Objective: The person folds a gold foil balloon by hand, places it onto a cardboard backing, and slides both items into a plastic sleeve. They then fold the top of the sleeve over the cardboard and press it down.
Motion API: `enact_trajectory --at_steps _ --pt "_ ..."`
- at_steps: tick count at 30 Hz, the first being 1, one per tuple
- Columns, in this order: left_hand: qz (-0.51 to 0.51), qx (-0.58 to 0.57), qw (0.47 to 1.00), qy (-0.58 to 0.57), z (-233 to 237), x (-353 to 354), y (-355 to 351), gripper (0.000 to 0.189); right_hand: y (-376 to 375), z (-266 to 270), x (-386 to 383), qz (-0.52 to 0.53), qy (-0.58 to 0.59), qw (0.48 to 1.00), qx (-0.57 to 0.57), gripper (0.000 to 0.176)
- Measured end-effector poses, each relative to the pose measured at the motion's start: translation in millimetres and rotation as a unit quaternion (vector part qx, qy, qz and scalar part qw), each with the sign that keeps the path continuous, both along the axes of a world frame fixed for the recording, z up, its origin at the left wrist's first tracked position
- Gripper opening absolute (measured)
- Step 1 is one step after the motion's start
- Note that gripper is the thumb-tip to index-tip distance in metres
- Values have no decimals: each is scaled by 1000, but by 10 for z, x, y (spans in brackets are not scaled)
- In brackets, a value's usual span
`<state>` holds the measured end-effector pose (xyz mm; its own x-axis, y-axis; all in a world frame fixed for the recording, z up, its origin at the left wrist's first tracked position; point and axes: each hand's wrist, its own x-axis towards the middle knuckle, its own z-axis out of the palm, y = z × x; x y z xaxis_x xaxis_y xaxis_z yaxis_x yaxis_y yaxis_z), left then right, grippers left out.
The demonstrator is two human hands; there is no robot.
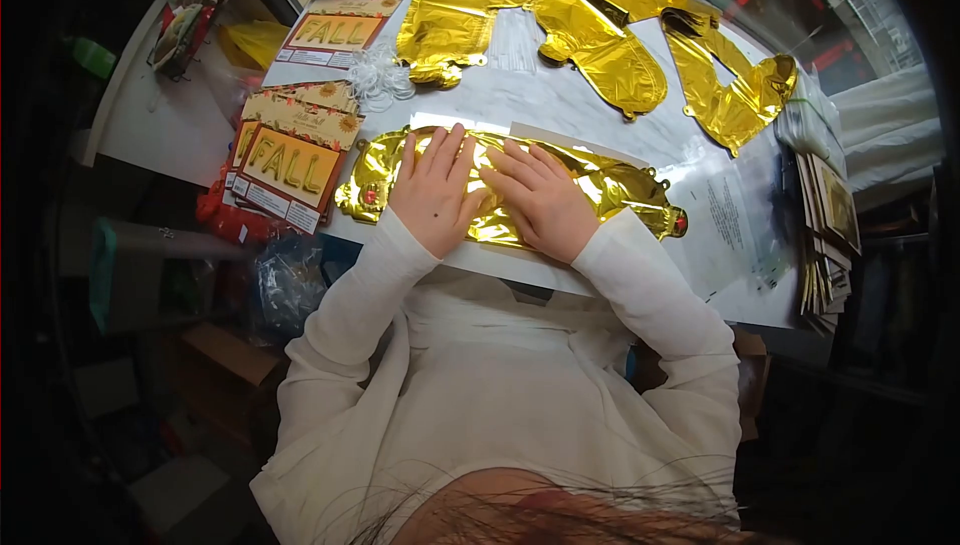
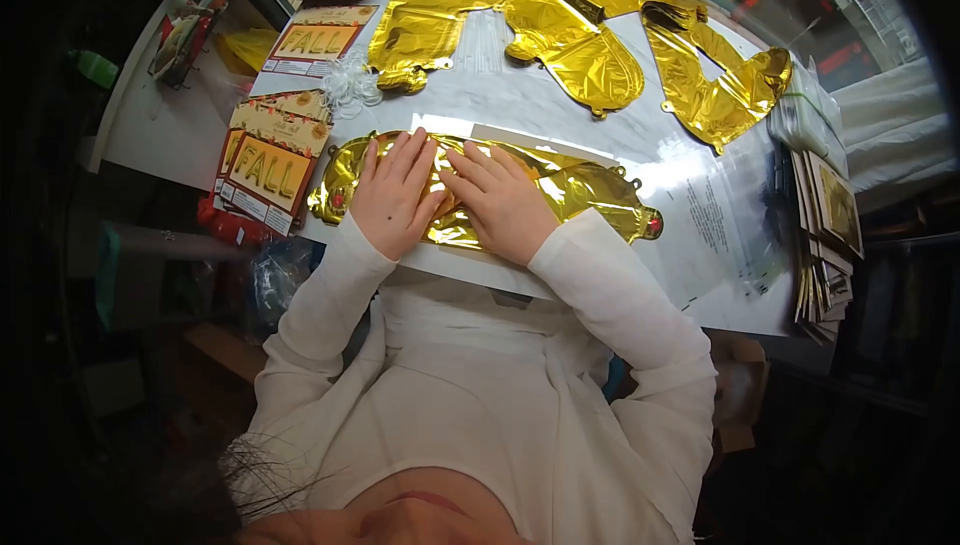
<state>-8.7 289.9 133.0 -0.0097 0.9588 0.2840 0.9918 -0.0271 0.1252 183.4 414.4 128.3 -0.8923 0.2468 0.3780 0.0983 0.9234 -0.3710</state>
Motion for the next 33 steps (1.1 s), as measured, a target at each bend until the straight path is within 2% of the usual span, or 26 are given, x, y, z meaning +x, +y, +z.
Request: enact_trajectory --at_steps 10,18,21,27,33 --pt "47 20 997 -59 -146 -5 8 71 -24 -31 5 -33 32 999 -18 55" --pt "46 -54 997 -30 -61 -50 -81 81 -15 -30 14 -33 21 999 -7 57" --pt "46 -43 998 -25 -111 -51 -74 83 17 -3 64 -42 6 999 10 59" --pt "46 -43 998 -26 -115 -56 -71 84 316 111 400 -110 -107 971 186 54" --pt "44 -43 998 -27 -128 -68 -74 83 507 195 825 -141 -154 959 190 49"
